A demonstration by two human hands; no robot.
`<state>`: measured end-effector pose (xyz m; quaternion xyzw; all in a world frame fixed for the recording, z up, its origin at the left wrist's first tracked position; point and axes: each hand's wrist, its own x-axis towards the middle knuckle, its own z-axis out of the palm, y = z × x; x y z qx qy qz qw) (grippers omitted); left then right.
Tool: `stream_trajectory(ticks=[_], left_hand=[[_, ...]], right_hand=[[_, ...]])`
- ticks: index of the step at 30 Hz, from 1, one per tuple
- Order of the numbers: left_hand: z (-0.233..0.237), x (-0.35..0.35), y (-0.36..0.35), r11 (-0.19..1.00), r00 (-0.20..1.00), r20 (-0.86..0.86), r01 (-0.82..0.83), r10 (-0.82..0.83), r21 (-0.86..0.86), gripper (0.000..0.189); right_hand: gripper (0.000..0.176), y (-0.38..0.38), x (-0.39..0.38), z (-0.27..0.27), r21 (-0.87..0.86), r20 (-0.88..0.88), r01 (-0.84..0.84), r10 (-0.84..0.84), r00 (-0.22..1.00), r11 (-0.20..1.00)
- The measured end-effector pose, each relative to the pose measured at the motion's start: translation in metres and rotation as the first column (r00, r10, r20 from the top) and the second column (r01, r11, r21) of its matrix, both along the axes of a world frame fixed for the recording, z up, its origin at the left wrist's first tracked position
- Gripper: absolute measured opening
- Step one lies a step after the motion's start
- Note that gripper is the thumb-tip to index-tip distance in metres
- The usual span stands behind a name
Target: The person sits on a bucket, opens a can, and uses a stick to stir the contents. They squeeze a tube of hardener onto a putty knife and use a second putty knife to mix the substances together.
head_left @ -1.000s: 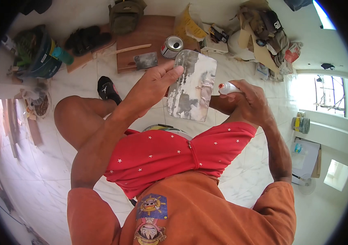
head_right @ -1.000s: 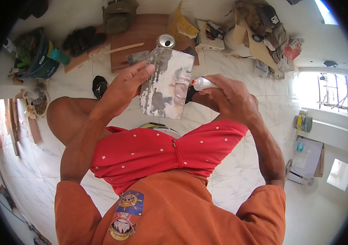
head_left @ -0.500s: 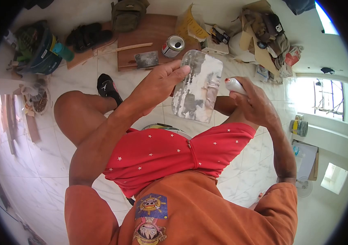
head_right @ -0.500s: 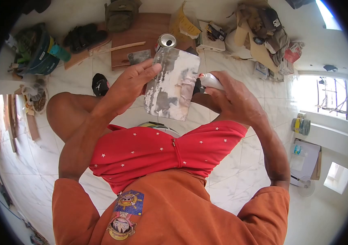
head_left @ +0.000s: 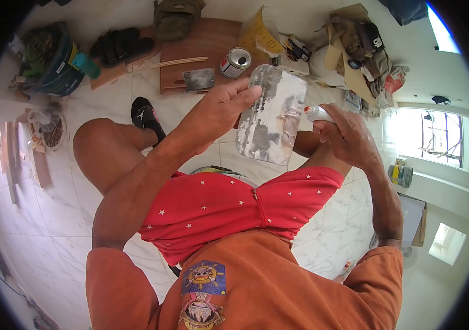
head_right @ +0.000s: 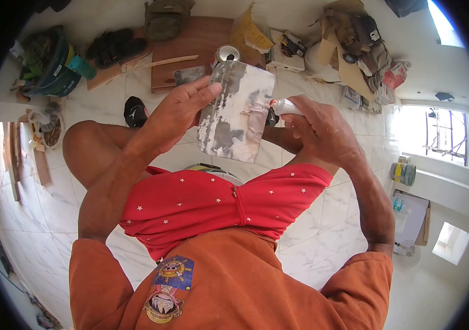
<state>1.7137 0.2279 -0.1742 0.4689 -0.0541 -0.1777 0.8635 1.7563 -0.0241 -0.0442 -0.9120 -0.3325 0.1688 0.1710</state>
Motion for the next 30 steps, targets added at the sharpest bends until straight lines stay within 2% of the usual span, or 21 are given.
stream_trajectory(ticks=[4, 7, 30], left_hand=[[0.0025, -0.0012, -0.0008, 0.999, 1.0, -0.015, -0.002, 0.002, -0.04, 0.033], [-0.0011, 0.0001, 0.0027, 0.997, 0.998, -0.013, 0.061, -0.061, -0.048, 0.039], [0.0012, -0.0002, 0.0039, 0.995, 0.997, -0.047, 0.05, -0.054, -0.084, 0.04]], right_hand=[[0.016, 0.0004, 0.0008, -0.0006, 0.013, 0.0, -0.006, 0.006, 1.0, 1.0], [0.016, 0.0016, 0.0009, -0.0001, 0.011, 0.013, -0.007, 0.007, 1.0, 1.0], [0.017, 0.0045, 0.0063, 0.0007, -0.052, 0.035, 0.005, -0.003, 0.999, 0.999]])
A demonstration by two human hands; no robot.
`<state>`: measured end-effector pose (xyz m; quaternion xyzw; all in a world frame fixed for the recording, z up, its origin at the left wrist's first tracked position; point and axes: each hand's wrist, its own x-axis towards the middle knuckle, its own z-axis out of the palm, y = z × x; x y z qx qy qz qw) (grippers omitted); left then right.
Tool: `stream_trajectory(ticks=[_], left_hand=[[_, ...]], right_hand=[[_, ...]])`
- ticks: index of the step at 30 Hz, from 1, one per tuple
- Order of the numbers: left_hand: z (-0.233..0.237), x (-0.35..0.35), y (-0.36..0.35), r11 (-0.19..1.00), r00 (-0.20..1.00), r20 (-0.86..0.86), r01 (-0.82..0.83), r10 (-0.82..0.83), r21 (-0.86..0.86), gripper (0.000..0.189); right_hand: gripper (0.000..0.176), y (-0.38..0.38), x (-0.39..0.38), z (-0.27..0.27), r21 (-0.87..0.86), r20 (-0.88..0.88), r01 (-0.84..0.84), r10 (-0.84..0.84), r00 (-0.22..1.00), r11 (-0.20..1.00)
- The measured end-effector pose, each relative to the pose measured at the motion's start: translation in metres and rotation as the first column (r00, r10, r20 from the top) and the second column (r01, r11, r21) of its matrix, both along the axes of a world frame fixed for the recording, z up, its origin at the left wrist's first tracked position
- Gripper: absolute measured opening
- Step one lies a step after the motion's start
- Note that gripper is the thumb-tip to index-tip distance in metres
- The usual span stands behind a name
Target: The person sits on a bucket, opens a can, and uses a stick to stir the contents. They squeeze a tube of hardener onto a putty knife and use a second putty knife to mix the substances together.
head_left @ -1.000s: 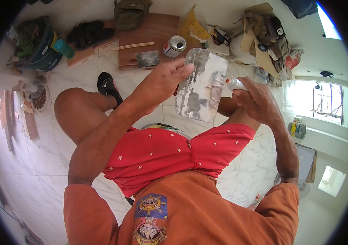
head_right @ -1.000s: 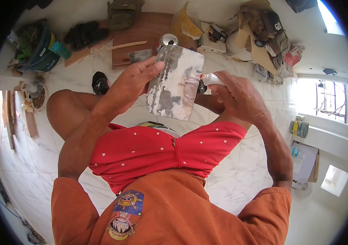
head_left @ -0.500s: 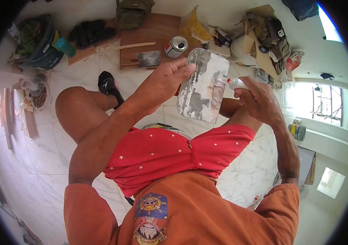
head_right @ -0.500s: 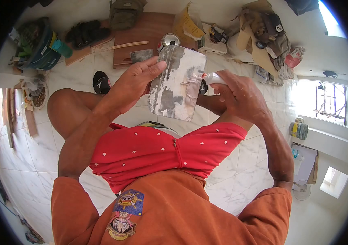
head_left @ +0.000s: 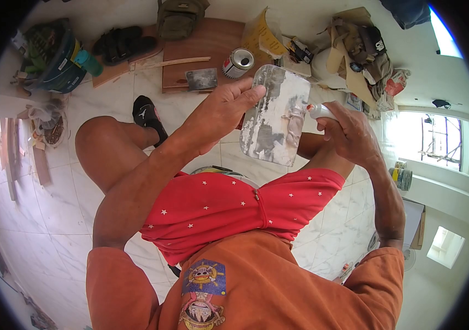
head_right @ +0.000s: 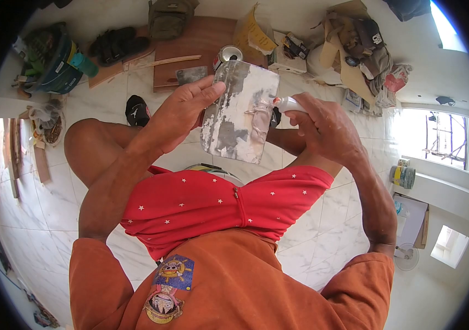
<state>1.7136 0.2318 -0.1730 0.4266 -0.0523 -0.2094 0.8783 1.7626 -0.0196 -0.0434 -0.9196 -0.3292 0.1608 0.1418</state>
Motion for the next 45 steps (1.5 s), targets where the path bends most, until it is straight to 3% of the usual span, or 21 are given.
stream_trajectory(ticks=[45], left_hand=[[0.002, -0.001, -0.003, 0.997, 0.997, -0.006, -0.071, 0.071, -0.009, 0.035]], right_hand=[[0.015, 0.012, 0.011, 0.013, -0.167, 0.098, -0.084, 0.101, 0.99, 0.982]])
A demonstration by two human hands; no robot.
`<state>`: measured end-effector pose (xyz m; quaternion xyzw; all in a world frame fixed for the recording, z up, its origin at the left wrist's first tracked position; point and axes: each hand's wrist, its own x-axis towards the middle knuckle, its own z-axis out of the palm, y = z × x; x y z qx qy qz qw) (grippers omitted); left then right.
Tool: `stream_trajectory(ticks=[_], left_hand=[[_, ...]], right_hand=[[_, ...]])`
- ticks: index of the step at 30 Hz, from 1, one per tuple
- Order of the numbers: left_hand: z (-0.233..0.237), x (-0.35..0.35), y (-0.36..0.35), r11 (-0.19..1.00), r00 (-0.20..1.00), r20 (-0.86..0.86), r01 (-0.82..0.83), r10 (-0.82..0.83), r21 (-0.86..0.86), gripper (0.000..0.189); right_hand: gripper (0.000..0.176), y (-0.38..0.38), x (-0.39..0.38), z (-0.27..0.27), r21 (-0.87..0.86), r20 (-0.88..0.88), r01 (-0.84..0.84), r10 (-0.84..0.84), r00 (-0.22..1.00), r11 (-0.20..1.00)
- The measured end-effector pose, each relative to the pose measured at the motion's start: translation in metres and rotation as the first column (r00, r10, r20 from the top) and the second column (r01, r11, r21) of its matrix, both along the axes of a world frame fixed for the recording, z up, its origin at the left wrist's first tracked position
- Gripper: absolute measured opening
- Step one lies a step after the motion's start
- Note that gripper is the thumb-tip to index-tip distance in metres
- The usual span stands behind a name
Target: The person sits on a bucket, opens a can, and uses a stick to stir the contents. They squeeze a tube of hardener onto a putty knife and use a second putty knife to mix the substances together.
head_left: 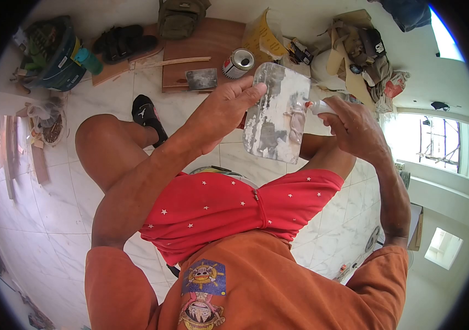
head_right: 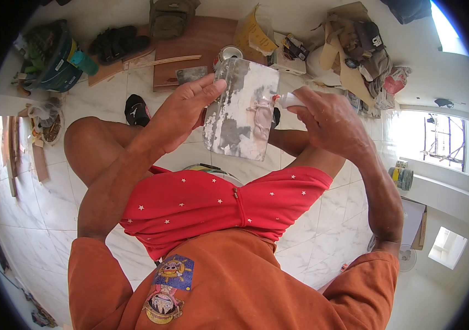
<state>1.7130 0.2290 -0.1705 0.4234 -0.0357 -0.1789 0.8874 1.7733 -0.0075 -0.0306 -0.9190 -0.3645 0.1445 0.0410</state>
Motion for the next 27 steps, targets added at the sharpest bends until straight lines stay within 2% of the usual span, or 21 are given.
stream_trajectory(ticks=[27], left_hand=[[0.0005, -0.0012, -0.0005, 1.0, 1.0, -0.008, -0.029, 0.029, 0.004, 0.036]], right_hand=[[0.014, 0.0064, 0.0003, 0.0035, -0.028, 0.044, -0.052, 0.053, 0.998, 0.998]])
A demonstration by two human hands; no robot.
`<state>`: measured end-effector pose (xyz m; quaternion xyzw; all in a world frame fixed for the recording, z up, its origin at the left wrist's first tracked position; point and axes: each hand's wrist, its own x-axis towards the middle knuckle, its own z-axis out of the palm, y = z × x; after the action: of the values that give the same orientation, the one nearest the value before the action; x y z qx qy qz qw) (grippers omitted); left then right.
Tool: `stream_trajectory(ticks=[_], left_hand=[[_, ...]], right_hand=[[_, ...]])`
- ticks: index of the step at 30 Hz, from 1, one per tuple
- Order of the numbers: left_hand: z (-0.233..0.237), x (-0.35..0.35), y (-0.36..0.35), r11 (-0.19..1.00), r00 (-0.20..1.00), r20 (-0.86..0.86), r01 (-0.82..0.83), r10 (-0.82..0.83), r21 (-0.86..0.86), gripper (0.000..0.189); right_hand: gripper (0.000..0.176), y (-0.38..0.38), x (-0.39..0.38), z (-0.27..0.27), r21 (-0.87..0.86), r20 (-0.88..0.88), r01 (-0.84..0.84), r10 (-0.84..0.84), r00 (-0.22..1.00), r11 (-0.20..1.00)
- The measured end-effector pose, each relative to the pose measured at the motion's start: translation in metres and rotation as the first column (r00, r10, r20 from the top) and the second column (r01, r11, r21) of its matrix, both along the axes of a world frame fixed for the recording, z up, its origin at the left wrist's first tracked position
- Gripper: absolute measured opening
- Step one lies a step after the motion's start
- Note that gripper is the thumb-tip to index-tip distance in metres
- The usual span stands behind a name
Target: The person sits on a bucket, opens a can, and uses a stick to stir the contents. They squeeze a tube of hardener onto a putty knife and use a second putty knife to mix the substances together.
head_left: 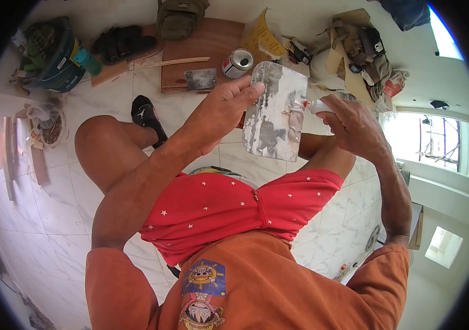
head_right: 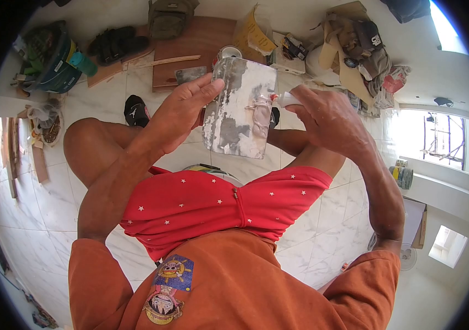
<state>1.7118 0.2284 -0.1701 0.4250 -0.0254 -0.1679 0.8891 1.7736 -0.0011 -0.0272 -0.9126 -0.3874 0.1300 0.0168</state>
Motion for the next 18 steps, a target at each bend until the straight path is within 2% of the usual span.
stream_trajectory(ticks=[18], left_hand=[[0.0006, -0.0005, 0.0006, 1.0, 1.0, 0.014, 0.007, -0.007, -0.004, 0.038]], right_hand=[[0.016, 0.0009, 0.001, 0.0004, -0.026, 0.038, -0.037, 0.038, 0.999, 0.999]])
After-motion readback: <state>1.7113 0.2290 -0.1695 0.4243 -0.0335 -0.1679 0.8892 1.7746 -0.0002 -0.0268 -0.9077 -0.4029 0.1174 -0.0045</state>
